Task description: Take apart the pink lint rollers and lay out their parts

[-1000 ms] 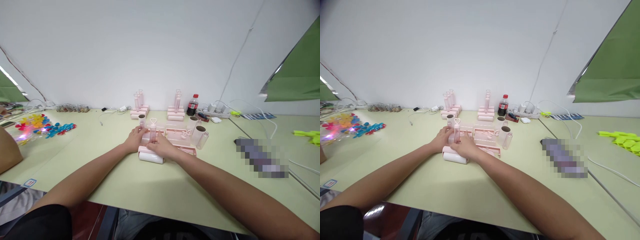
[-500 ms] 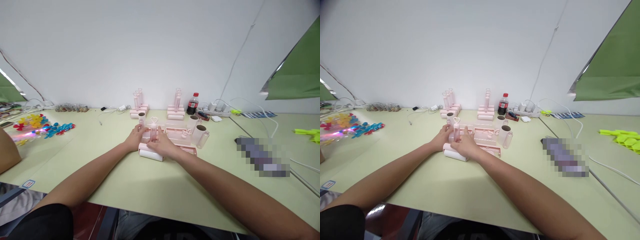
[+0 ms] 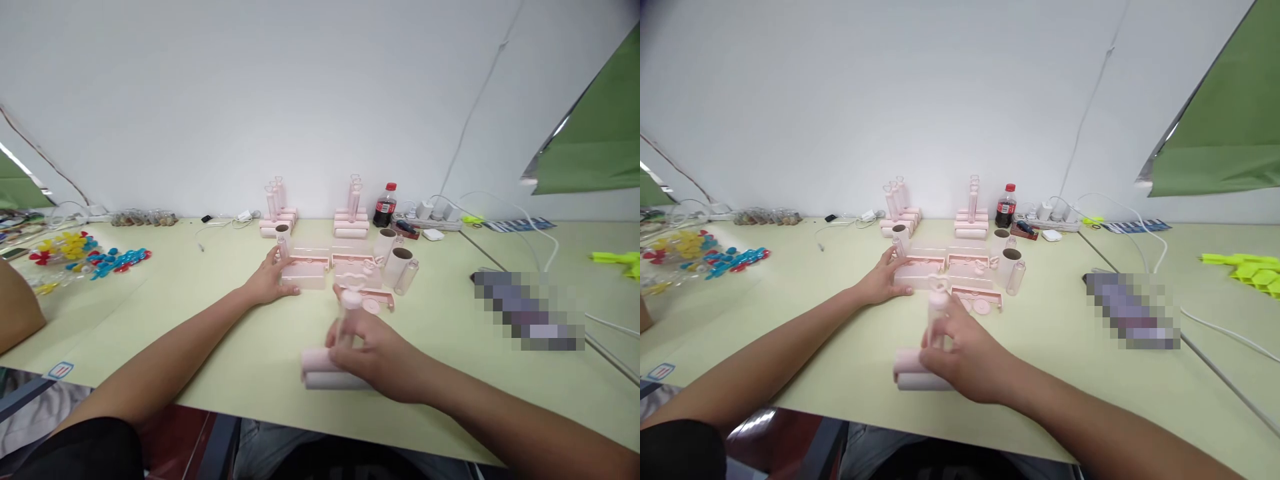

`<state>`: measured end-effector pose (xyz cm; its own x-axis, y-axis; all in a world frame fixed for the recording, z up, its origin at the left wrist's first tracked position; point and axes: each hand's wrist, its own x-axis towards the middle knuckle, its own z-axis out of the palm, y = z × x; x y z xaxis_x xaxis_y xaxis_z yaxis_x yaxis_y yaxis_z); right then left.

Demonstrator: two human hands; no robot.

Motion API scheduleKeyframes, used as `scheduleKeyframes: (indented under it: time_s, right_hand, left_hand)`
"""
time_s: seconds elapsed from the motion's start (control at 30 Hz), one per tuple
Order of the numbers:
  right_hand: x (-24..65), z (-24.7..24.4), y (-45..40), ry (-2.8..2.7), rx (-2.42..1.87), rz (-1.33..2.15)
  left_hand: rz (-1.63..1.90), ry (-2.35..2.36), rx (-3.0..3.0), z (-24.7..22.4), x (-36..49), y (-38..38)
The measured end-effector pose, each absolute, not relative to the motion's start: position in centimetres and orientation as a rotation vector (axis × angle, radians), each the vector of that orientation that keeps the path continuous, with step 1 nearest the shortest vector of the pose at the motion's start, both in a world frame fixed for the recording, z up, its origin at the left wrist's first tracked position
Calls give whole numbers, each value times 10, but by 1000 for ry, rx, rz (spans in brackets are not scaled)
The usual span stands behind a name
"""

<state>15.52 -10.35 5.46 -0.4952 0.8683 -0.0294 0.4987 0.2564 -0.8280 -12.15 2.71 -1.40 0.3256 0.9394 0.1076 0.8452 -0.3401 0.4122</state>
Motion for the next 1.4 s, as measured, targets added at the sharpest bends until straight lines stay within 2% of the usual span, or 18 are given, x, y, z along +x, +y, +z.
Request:
scheduleKeyframes:
  time_s: [0.1,0.27,0.53,0.9,1.1,1.4]
  right_hand:
    - [191,53,-108,-2061,-1346,1199]
    - [226,46,-93,-2001,-1422,1105]
    - [220,36,-73,-1909,-1546,1174]
    - [226,36,-62,-1880,-1479,1115]
    - [230,35,-66,-1891,-1453,1193]
    - [236,36,-71,-1939,-1416,1202]
  left_hand:
    - [448,1581,2297,-11,-123,26]
    - [389,1535,2312,-5,-120,26]
    - [405,1540,2328,-9,-114,26]
    - [465,1591,2282,-15,-113,24]
    - [527,1538,2228,-12,-119,19]
    - [464,1593,2276,-6,-126,11]
